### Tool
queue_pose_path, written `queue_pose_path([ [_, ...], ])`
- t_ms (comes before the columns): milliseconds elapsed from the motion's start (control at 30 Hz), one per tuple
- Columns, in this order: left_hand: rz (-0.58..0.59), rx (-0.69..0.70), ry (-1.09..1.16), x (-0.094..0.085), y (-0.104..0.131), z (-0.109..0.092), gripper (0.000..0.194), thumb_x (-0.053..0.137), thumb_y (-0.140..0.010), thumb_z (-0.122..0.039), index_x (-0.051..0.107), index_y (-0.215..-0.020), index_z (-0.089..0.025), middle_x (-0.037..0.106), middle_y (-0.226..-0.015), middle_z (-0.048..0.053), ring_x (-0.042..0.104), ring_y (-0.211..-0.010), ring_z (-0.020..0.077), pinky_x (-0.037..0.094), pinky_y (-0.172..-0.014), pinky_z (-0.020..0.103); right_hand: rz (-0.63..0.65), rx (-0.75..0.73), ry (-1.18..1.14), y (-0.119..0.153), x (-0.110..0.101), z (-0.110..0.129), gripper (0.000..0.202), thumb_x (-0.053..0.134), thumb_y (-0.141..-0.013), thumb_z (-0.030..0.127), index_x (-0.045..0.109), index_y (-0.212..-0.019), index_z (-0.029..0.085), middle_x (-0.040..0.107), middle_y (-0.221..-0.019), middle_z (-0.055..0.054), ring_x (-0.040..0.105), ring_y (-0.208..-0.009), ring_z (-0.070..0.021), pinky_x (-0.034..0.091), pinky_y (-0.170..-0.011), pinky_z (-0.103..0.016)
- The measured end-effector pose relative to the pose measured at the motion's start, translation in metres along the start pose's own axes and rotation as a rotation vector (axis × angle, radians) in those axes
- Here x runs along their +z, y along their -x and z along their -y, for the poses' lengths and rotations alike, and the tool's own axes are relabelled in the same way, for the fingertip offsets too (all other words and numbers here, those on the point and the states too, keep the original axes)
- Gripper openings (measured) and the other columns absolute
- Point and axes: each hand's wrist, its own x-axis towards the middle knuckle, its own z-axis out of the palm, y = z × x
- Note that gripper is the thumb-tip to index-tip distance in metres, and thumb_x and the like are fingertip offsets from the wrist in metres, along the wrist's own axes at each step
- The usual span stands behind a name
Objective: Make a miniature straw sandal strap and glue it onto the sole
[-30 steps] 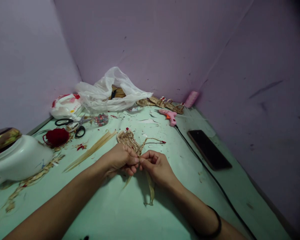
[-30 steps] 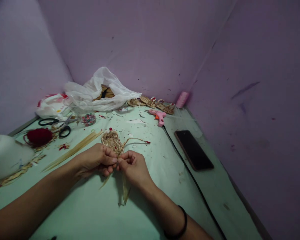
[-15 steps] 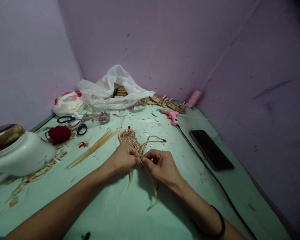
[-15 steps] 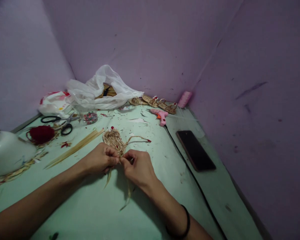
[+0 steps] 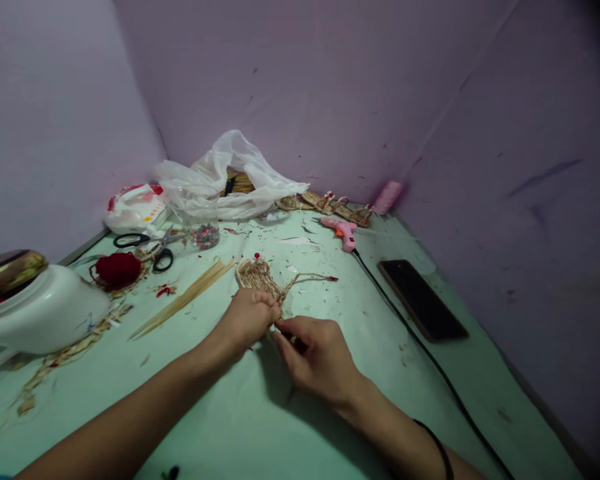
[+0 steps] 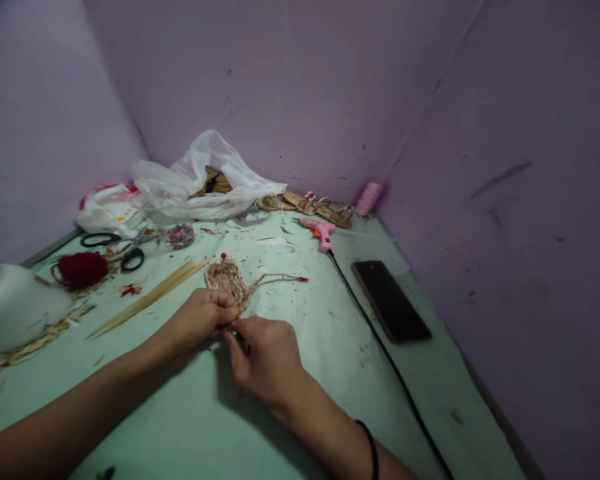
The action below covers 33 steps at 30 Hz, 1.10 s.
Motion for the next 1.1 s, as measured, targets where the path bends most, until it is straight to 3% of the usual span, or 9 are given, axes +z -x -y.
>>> queue_pose_path([
  [133, 0.170, 0.213, -0.232, -0.013, 0.009, -0.007, 0.012, 0.049, -0.054, -0.012, 0.045, -0.043, -0.016, 0.036, -0.041, -0.005, 0.031, -0.043, 0.0077, 0.022, -0.044, 0.021, -0.289, -0.104, 0.032, -0.004, -0.021, 0.000, 0.016, 0.054, -0.075, 0.015, 0.065, -0.086, 0.017, 0.067, -0.075, -0.007, 0.060, -0.069, -0.0174, 0.045, -0.066, -0.030],
  [200, 0.253, 0.360, -0.446, -0.020, 0.018, -0.012, 0.015, 0.047, -0.059, -0.013, 0.046, -0.044, -0.016, 0.037, -0.043, -0.004, 0.034, -0.046, 0.0091, 0.023, -0.046, 0.022, -0.252, -0.223, 0.067, -0.006, -0.030, 0.002, 0.023, 0.051, -0.076, 0.011, 0.062, -0.096, 0.016, 0.067, -0.087, -0.010, 0.059, -0.082, -0.0198, 0.042, -0.079, -0.036],
  [267, 0.255, 0.422, -0.600, -0.024, 0.027, -0.017, 0.019, 0.046, -0.065, -0.017, 0.048, -0.046, -0.017, 0.043, -0.046, -0.002, 0.037, -0.047, 0.0103, 0.024, -0.047, 0.023, -0.064, -0.262, 0.020, -0.007, -0.033, 0.006, 0.028, 0.046, -0.076, 0.009, 0.060, -0.100, 0.016, 0.066, -0.090, -0.010, 0.059, -0.082, -0.0194, 0.044, -0.077, -0.036],
  [367, 0.208, 0.408, -0.691, -0.028, 0.035, -0.021, 0.019, 0.047, -0.068, -0.022, 0.055, -0.051, -0.017, 0.050, -0.049, 0.000, 0.040, -0.048, 0.0115, 0.025, -0.047, 0.023, 0.143, -0.074, -0.119, -0.005, -0.029, 0.012, 0.020, 0.047, -0.079, 0.015, 0.063, -0.090, 0.015, 0.065, -0.075, -0.007, 0.058, -0.066, -0.0159, 0.044, -0.059, -0.027],
  [600, 0.256, 0.370, -0.744, -0.033, 0.028, -0.021, 0.014, 0.051, -0.063, -0.025, 0.060, -0.056, -0.017, 0.045, -0.047, -0.002, 0.038, -0.048, 0.0108, 0.025, -0.046, 0.023, 0.254, 0.444, -0.529, -0.010, -0.018, 0.014, 0.017, 0.058, -0.069, 0.027, 0.059, -0.059, 0.013, 0.054, -0.051, 0.000, 0.044, -0.046, -0.0088, 0.033, -0.044, -0.022],
  [767, 0.371, 0.388, -0.696, -0.034, 0.020, -0.013, 0.012, 0.053, -0.062, -0.024, 0.055, -0.052, -0.016, 0.038, -0.045, -0.005, 0.033, -0.046, 0.0086, 0.024, -0.043, 0.021, 0.311, 0.510, -0.622, -0.009, -0.016, 0.010, 0.015, 0.060, -0.066, 0.026, 0.058, -0.058, 0.014, 0.053, -0.051, 0.001, 0.043, -0.045, -0.0075, 0.033, -0.044, -0.021],
  [867, 0.376, 0.441, -0.612, -0.033, 0.016, -0.013, 0.008, 0.053, -0.061, -0.019, 0.057, -0.054, -0.015, 0.043, -0.047, -0.004, 0.037, -0.048, 0.0084, 0.026, -0.044, 0.020, 0.298, 0.519, -0.663, -0.010, -0.015, 0.008, 0.010, 0.061, -0.064, 0.022, 0.059, -0.057, 0.014, 0.054, -0.049, 0.002, 0.044, -0.043, -0.0067, 0.033, -0.044, -0.020],
  [933, 0.247, 0.497, -0.480, -0.035, 0.014, -0.015, 0.008, 0.053, -0.063, -0.017, 0.061, -0.063, -0.015, 0.055, -0.057, -0.002, 0.043, -0.052, 0.0087, 0.032, -0.048, 0.019, 0.207, 0.547, -0.707, -0.012, -0.016, 0.004, 0.010, 0.063, -0.062, 0.021, 0.060, -0.057, 0.014, 0.054, -0.047, 0.003, 0.043, -0.040, -0.0058, 0.032, -0.041, -0.019],
  [1100, -0.505, 0.695, -0.190, -0.051, 0.014, -0.024, 0.010, 0.055, -0.071, -0.023, 0.061, -0.071, -0.014, 0.060, -0.066, 0.001, 0.047, -0.052, 0.0096, 0.037, -0.049, 0.022, -0.175, 0.701, -0.990, -0.021, -0.020, -0.007, 0.017, 0.070, -0.059, 0.027, 0.060, -0.060, 0.013, 0.057, -0.048, 0.002, 0.043, -0.038, -0.0044, 0.028, -0.036, -0.015],
])
